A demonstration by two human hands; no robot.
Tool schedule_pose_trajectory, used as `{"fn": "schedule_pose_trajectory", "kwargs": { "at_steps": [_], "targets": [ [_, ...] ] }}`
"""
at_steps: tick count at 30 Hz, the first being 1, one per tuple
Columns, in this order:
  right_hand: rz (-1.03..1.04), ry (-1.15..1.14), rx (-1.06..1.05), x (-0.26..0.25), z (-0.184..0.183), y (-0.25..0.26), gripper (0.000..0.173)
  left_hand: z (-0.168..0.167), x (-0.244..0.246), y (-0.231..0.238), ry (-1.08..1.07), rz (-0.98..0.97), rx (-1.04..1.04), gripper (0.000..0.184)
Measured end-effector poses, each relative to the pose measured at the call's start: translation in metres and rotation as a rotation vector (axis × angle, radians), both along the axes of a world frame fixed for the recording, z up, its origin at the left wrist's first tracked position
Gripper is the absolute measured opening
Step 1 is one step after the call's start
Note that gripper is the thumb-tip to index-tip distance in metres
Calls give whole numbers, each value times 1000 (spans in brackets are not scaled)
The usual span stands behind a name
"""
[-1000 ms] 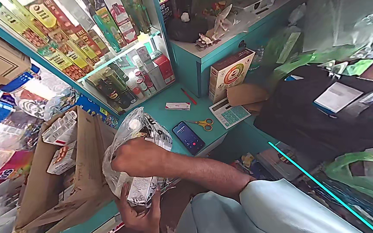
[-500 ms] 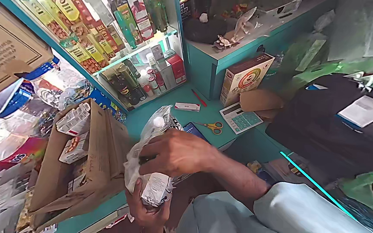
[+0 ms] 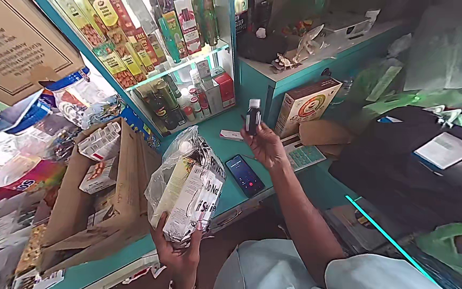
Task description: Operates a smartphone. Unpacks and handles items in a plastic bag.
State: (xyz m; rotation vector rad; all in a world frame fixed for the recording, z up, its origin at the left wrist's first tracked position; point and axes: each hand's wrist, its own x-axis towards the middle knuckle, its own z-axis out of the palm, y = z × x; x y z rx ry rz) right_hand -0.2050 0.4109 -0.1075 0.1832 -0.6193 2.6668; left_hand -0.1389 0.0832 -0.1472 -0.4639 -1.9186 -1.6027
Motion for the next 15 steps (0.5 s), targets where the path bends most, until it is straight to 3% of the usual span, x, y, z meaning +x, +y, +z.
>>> {"fn": "schedule_pose_trajectory", "kwargs": {
  "at_steps": [4,6,9,12,15],
  "targets": [
    [-55,-245,62,-27,-21,-13,28,-3,3,4,-19,-19,37,93],
    [-150,-360,192,-38,-35,-13,43,-5,4,5,-37,-26,36,94],
    [-327,-515,768,-54,-61,-5,61,-7,3,6,-19,-7,35,89],
    [-391,-653,1405,-73,-76,-3,65,-6,3,4,1,23,26,84],
    [-357,-777,1684,-81,-78,-8,63,-5,2,6,-2,32,37,81]
  ]
}}
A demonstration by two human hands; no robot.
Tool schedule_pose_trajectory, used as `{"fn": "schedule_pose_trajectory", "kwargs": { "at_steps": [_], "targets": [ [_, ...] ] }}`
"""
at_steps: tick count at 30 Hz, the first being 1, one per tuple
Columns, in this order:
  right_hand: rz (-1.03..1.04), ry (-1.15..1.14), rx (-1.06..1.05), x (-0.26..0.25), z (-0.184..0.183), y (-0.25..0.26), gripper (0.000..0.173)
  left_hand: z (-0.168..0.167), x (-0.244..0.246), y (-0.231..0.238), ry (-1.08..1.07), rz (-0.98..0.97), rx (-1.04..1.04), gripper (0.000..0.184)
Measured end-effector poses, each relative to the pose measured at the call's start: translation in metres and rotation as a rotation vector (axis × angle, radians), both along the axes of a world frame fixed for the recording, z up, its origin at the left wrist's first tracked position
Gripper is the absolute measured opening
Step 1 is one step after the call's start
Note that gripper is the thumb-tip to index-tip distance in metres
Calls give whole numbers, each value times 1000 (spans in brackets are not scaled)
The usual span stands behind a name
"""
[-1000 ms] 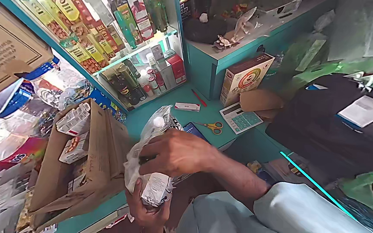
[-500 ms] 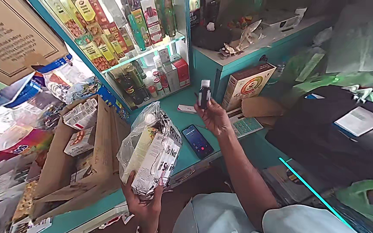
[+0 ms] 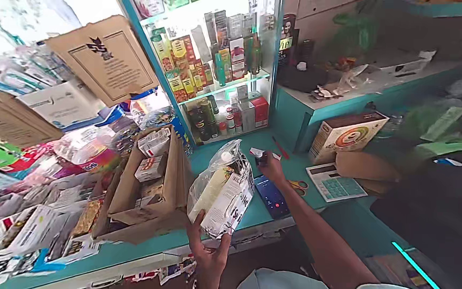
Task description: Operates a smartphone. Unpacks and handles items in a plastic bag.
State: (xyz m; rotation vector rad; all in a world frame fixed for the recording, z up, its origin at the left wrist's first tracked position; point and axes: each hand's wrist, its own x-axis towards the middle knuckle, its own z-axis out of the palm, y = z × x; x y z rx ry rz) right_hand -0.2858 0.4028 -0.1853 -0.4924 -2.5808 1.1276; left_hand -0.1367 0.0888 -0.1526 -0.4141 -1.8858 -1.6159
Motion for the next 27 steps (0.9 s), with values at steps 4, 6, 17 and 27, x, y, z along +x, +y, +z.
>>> {"fn": "schedule_pose_trajectory", "kwargs": {
  "at_steps": [4,6,17,27],
  "targets": [
    [-65,183,-44,28,46,-11,69,2,3,-2,-42,-16,-1,80],
    [-44,595,-144,56,99,-30,40,2,2,-1,-35,-8,-6,80],
    [564,-77,590,90,227,-113,40,5,15,3,8,-31,-133,83],
    [728,-7,338,97,226,-126,44,9,16,7,31,-30,-124,96]
  ]
}}
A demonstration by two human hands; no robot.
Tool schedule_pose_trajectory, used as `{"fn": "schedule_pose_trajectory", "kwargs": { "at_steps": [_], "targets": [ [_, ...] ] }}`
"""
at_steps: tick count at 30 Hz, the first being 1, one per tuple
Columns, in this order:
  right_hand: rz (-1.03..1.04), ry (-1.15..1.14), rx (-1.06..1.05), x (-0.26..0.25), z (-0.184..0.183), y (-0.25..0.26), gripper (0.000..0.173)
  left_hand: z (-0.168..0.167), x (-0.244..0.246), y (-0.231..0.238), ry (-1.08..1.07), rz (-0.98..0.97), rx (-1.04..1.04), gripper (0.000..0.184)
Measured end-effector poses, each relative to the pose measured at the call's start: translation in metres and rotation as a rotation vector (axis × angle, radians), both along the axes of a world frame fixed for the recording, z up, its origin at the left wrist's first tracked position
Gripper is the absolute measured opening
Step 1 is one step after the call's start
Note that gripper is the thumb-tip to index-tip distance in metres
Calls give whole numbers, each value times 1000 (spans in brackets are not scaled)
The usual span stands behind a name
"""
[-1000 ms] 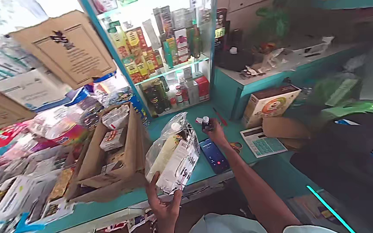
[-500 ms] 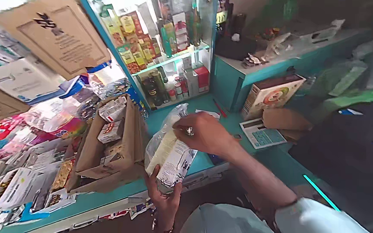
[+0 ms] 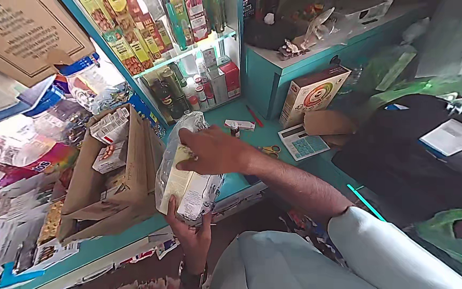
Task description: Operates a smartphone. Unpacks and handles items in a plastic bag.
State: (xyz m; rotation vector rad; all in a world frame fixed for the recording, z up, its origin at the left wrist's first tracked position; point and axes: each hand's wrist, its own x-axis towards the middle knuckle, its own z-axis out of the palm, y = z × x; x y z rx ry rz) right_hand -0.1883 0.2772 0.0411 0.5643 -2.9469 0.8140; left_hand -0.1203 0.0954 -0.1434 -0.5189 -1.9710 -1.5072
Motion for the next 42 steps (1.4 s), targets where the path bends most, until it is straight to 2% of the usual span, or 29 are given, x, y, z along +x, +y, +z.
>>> {"fn": "schedule_pose_trajectory", "kwargs": {
  "at_steps": [2,6,9,11,13,15,17,20,22,24,26,30,32,34,36,38,39,40,41,42],
  "targets": [
    [-10,-49,-60,3,5,-3,46,3,0,1,-1,-20,32,98],
    [87,-28,-427,6,19,1,45,1,-4,1,31,-30,56,100],
    [85,315,-592,28,34,21,48,0,-4,0,7,-8,25,95],
    [57,573,-763,35,44,52,43,0,-4,0,-30,-3,39,93],
    [-56,768,-882,32,51,85,35,-3,-4,0,-53,2,69,91],
    [-233,769,-883,18,45,114,32,-5,-3,1,-71,5,95,91],
    [-417,624,-771,-11,23,134,35,-5,-1,4,-85,6,107,90],
    [-642,411,-493,-61,-34,130,43,-6,-1,6,-84,16,113,89],
    [-671,311,-392,-91,-78,111,40,-6,0,8,-81,22,108,89],
    [-636,228,-357,-110,-113,92,36,-7,1,9,-89,29,102,89],
    [-620,126,-239,-129,-134,82,33,-8,2,9,-88,34,83,89],
    [-568,-119,105,-139,-135,73,31,-7,3,10,-90,51,70,89],
    [-559,-238,153,-139,-131,72,36,-9,5,11,-98,54,86,90],
    [-580,-127,-46,-135,-129,79,25,-11,4,10,-89,47,97,87],
    [-545,194,-341,-107,-100,79,18,-12,2,9,-75,43,111,86],
    [-371,485,-602,-65,-60,74,13,-13,3,10,-79,34,124,85],
    [-215,529,-737,-45,-42,70,8,-13,4,11,-89,28,140,86],
    [-4,486,-801,-27,-25,67,7,-12,4,12,-95,17,158,88],
    [189,390,-733,-14,-11,62,8,-10,3,12,-99,-4,179,89],
    [287,289,-540,-5,-2,53,13,-9,3,12,-94,-21,203,87]
  ]
}}
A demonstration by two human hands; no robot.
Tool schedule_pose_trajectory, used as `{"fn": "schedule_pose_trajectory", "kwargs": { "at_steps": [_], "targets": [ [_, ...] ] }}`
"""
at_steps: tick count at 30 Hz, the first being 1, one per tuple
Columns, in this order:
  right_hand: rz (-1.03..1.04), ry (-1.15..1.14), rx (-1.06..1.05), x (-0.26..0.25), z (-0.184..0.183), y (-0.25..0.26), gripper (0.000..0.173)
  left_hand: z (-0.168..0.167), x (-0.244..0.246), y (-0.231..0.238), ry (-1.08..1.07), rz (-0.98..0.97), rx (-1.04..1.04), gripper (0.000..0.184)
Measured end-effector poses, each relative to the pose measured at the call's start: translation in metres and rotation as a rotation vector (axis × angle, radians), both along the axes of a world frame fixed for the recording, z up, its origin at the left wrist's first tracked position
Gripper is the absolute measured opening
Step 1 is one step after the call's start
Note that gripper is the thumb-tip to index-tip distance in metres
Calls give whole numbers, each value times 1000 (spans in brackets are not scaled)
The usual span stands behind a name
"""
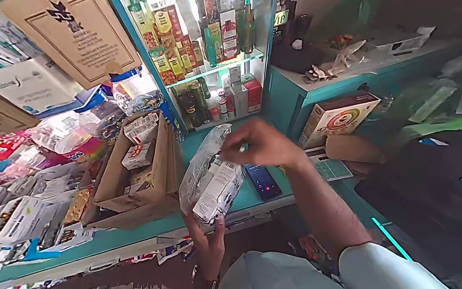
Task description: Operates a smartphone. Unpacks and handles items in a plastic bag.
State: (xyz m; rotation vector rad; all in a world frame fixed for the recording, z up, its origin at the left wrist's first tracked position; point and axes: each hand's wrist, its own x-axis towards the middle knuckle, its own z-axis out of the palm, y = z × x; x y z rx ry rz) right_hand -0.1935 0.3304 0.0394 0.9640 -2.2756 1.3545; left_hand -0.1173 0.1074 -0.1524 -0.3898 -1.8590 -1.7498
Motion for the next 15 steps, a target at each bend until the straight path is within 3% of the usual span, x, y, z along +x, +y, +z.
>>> {"fn": "schedule_pose_trajectory", "kwargs": {
  "at_steps": [3,5,10,15],
  "targets": [
    [-166,-214,656,7,7,-46,23,3,1,2,17,-20,11,84],
    [-299,-317,813,3,7,-71,23,6,2,2,28,-23,-19,84],
    [-345,-353,868,-6,10,-84,22,8,4,1,49,-41,-42,85],
    [-162,-167,550,-14,22,-57,24,11,3,-1,7,-37,-36,82]
  ]
}}
